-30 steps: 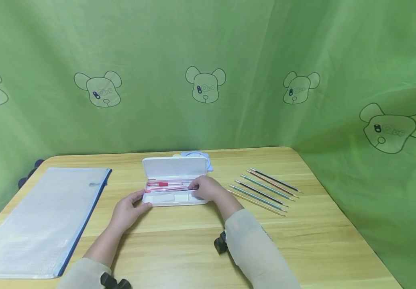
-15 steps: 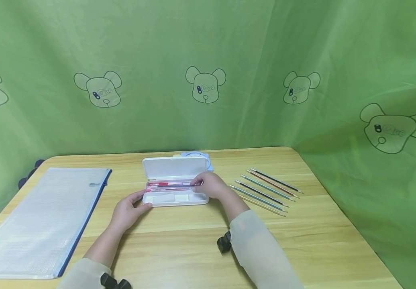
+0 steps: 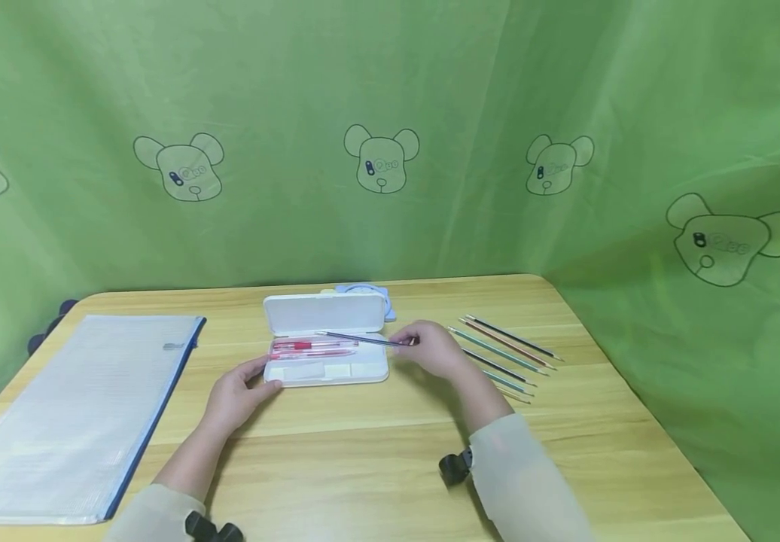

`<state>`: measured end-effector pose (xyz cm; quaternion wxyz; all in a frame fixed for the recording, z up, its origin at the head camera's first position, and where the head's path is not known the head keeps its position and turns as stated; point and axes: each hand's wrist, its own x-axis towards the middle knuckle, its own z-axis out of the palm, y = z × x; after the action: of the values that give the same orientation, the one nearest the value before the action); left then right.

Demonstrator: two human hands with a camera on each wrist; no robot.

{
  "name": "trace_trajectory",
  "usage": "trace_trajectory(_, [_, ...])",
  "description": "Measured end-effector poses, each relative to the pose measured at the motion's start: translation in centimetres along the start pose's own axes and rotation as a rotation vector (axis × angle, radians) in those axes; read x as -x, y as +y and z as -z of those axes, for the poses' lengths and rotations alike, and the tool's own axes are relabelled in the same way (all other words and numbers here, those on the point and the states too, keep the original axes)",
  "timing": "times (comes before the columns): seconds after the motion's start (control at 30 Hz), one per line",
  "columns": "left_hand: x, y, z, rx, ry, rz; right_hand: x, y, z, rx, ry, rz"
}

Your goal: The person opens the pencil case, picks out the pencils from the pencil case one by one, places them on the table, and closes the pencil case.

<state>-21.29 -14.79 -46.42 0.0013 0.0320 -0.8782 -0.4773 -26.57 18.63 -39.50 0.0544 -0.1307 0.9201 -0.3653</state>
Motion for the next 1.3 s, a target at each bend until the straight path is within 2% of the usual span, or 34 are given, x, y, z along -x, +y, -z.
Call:
trace_trajectory(0.33, [0.0, 0.2, 0.0, -0.004, 0.0, -0.005, 3.8, 4.0, 2.8, 0.079, 0.097, 0.016])
trace_trajectory(0.73, [0.0, 0.3, 0.1, 0.002, -0.001, -0.02, 8.9, 7.8, 5.2, 0.14, 0.14, -0.084])
trace_trajectory(1.03, [0.0, 0.2, 0.2, -0.012, -0.006, -0.008, 10.1, 9.0, 5.1, 0.136, 0.083, -0.19])
trace_trajectory(1.3, [0.1, 0.3, 0.1, -0.005, -0.016, 0.0, 10.4, 9.4, 4.7, 0.191, 0.097, -0.174])
